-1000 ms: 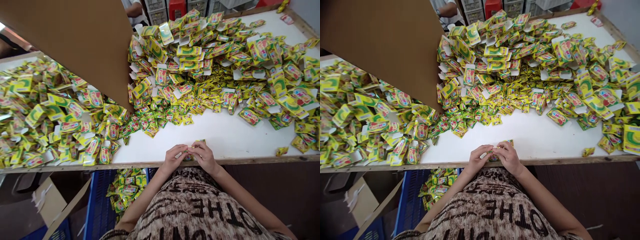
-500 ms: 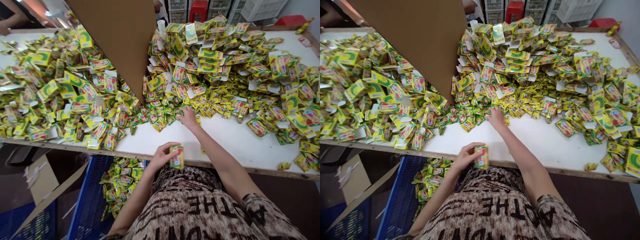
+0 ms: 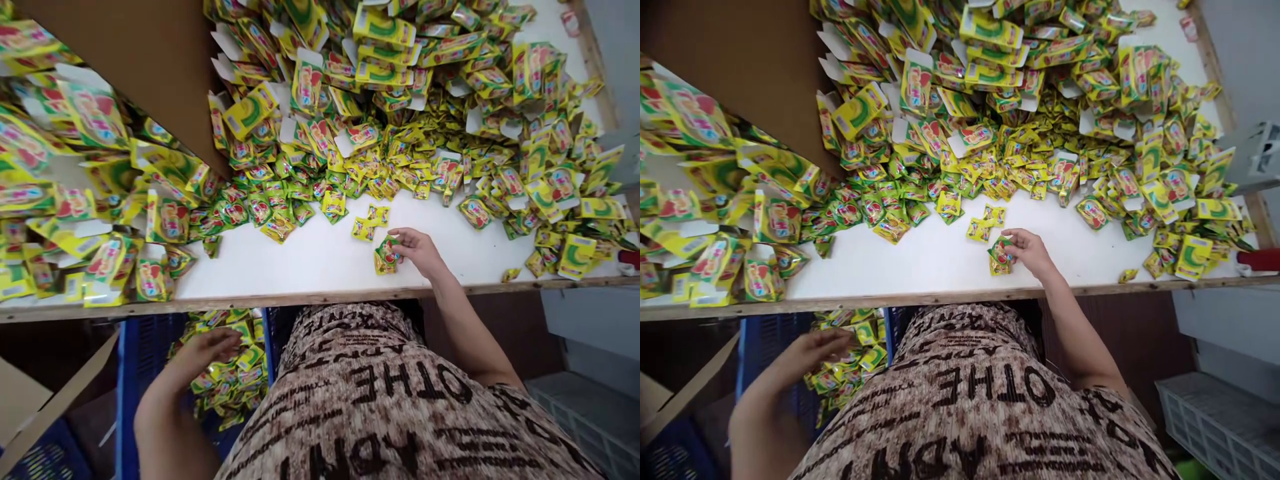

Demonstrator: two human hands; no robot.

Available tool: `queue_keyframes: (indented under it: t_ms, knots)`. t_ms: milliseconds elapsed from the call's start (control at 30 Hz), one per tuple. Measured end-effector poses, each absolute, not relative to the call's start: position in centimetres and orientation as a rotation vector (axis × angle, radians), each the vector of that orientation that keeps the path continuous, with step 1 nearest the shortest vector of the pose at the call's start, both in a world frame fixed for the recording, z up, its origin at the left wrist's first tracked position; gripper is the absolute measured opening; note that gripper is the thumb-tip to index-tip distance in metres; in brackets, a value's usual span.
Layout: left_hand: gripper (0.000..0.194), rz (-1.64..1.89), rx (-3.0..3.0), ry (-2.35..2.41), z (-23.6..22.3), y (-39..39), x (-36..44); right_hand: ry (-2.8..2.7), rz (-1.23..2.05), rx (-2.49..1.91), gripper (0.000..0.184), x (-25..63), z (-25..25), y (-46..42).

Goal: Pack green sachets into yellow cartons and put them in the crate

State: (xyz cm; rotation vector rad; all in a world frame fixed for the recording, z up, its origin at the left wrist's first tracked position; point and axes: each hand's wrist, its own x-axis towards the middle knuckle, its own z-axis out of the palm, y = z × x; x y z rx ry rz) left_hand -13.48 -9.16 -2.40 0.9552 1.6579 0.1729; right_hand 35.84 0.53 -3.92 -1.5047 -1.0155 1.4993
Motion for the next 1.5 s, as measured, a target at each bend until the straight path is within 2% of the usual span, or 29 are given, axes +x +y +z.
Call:
queue_keyframes:
  t_ms: [67,167,267,433,600,767,900,933,1033,1133,1200,1300,1367,1433,1500]
  knots:
    - [0.046,0.198,1.004,1.485,-0.5,-6.7,-9.8,-0.989,1.467,-1.536,0.050,35.8,-3.8,-0.8]
    - [0.038,0.498,1.115,1.301,0.9,-2.5,-0.8,-1.015,1.463,-1.513,0.048,35.1,-3.0,-1.6]
    - [0.046,0.646,1.100,1.024,-0.5,0.1,9.2,-1.025,1.480,-1.456,0.047,33.9,-2.2,-2.4]
    - [0.035,0.735,1.001,0.888,-4.1,-0.2,17.6,-0.886,1.447,-1.434,0.043,32.3,-3.3,-5.1]
    - [0.036,0.721,1.064,0.947,-4.4,-0.1,16.9,-0.958,1.281,-1.492,0.031,35.4,-3.3,-4.5]
    - [0.027,0.839,1.116,1.209,-4.4,1.6,13.7,-1.839,1.295,-1.485,0.021,38.4,-1.6,-0.1]
    - [0.021,0.642,1.292,1.225,-5.8,0.8,13.3,-2.344,1.287,-1.626,0.009,36.0,-2.3,1.6]
    - [0.022,0.599,1.377,1.220,-6.1,0.4,13.6,-2.370,1.235,-1.707,0.013,35.3,-2.5,1.6]
    - [0.036,0.488,1.710,1.235,-6.6,-0.2,14.6,-2.364,0.994,-1.855,0.032,33.9,-2.5,0.9]
    - [0.042,0.382,2.026,1.238,-6.5,-0.4,15.5,-2.392,0.821,-1.878,0.024,33.6,-1.7,-0.8]
    - [0.033,0.332,2.155,1.201,-6.3,-0.3,15.9,-2.383,0.790,-1.863,0.020,33.4,-1.5,-2.5]
    - [0.009,0.329,2.235,1.103,-6.4,-0.3,16.3,-2.254,0.919,-1.815,0.027,33.3,-2.2,-4.8]
    - [0.007,0.367,2.202,1.021,-6.7,-0.3,16.5,-2.091,1.052,-1.724,0.026,34.7,-3.0,-5.2]
    - [0.010,0.426,2.075,0.990,-7.2,-0.4,16.6,-1.826,1.044,-1.708,0.019,38.3,-3.6,-4.3]
    - [0.014,0.475,1.932,1.021,-7.6,-0.4,16.6,-1.401,0.768,-1.865,0.016,43.8,-3.9,-2.2]
